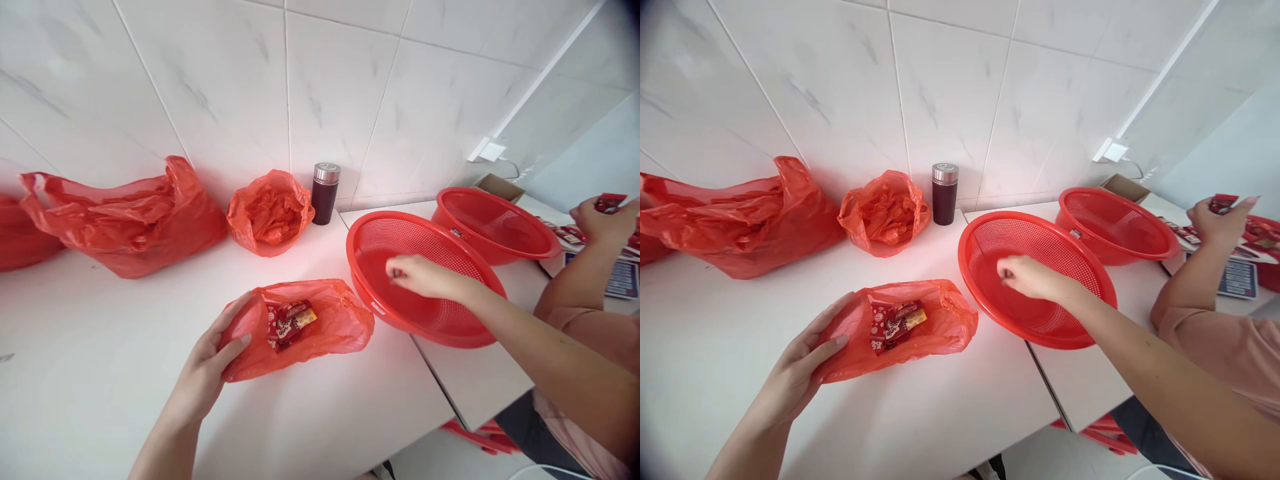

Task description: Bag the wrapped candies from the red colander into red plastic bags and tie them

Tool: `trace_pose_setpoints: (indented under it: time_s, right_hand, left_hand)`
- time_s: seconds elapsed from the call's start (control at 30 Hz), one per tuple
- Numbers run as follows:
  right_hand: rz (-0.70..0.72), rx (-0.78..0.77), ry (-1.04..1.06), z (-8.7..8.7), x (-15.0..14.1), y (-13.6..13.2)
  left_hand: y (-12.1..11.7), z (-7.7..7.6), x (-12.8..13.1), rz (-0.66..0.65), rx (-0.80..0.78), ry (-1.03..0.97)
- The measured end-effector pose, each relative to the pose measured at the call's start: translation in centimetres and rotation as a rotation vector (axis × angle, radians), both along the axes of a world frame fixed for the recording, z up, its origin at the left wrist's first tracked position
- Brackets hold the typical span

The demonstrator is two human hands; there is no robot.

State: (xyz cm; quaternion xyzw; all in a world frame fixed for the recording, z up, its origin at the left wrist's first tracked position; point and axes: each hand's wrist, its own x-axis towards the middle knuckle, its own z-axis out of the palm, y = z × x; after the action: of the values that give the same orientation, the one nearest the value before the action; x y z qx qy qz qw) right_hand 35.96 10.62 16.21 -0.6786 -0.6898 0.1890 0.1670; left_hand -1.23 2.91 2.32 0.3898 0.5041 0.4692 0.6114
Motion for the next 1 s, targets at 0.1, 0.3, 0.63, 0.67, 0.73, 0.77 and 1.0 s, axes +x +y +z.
trace_pose_setpoints:
  time_s: [0.1, 0.3, 0.63, 0.67, 0.73, 0.77, 1.0]
  right_hand:
    - [0.203, 0.018, 0.112, -3.1, -5.1, -1.0]
    - [0.704, 0.119, 0.03, -3.6, -11.9, -2.5]
    - [0.565, 0.061, -0.566, -4.6, -10.0, -2.4]
    - [0.564, -0.001, -0.514, -4.3, -9.7, -2.5]
    - [0.557, -0.068, -0.353, -3.4, -9.3, -2.4]
    - [0.543, -0.06, -0.254, -2.9, -9.1, -2.1]
    - [0.526, -0.006, 0.328, -0.9, -8.7, 1.0]
  left_hand:
    - [0.1, 0.2, -0.2, 0.067, -0.03, 0.096]
    - [-0.4, 1.6, -0.9, 0.148, -0.069, 0.123]
    - [-2.8, -1.5, -4.2, -0.035, -0.191, 0.187]
    - [-2.7, -1.5, -4.2, -0.04, -0.169, 0.172]
    - [-2.2, -0.8, -4.0, 0.02, -0.092, 0.132]
    - [-1.8, -0.1, -3.9, 0.077, -0.041, 0.106]
    - [0.2, 3.9, -2.5, 0.305, 0.157, 0.56]
